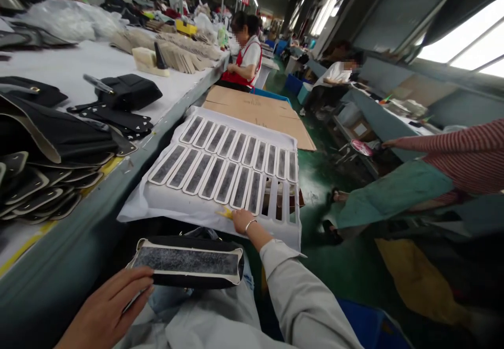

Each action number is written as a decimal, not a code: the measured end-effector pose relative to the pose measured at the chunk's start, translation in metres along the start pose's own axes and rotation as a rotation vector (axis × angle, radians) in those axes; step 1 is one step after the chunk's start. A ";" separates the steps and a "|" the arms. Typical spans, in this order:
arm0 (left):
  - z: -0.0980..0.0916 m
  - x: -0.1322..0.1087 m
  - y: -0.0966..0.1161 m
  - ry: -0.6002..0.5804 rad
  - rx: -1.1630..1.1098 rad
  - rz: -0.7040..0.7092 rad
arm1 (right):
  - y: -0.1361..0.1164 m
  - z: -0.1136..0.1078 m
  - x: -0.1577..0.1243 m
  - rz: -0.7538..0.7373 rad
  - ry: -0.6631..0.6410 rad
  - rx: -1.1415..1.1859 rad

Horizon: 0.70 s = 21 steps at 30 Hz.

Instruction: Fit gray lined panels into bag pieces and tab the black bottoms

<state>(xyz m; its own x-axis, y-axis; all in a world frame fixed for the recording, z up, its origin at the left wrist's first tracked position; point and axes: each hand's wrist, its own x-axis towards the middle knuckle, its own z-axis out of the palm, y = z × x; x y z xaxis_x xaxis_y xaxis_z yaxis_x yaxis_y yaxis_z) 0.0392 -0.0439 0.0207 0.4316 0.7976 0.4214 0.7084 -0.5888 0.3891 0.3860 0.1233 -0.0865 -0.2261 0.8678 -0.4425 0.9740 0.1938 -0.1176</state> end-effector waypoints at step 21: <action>0.084 0.201 0.048 -1.402 -0.721 0.093 | 0.033 -0.033 -0.188 0.248 0.281 0.618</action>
<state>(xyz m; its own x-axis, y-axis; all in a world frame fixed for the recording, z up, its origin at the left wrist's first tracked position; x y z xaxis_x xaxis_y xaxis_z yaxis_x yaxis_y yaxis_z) 0.2066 0.0994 0.0550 0.8989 -0.0019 -0.4381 0.4237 -0.2506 0.8704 0.4614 -0.0179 0.0219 0.0944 0.9536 -0.2859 0.7902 -0.2465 -0.5611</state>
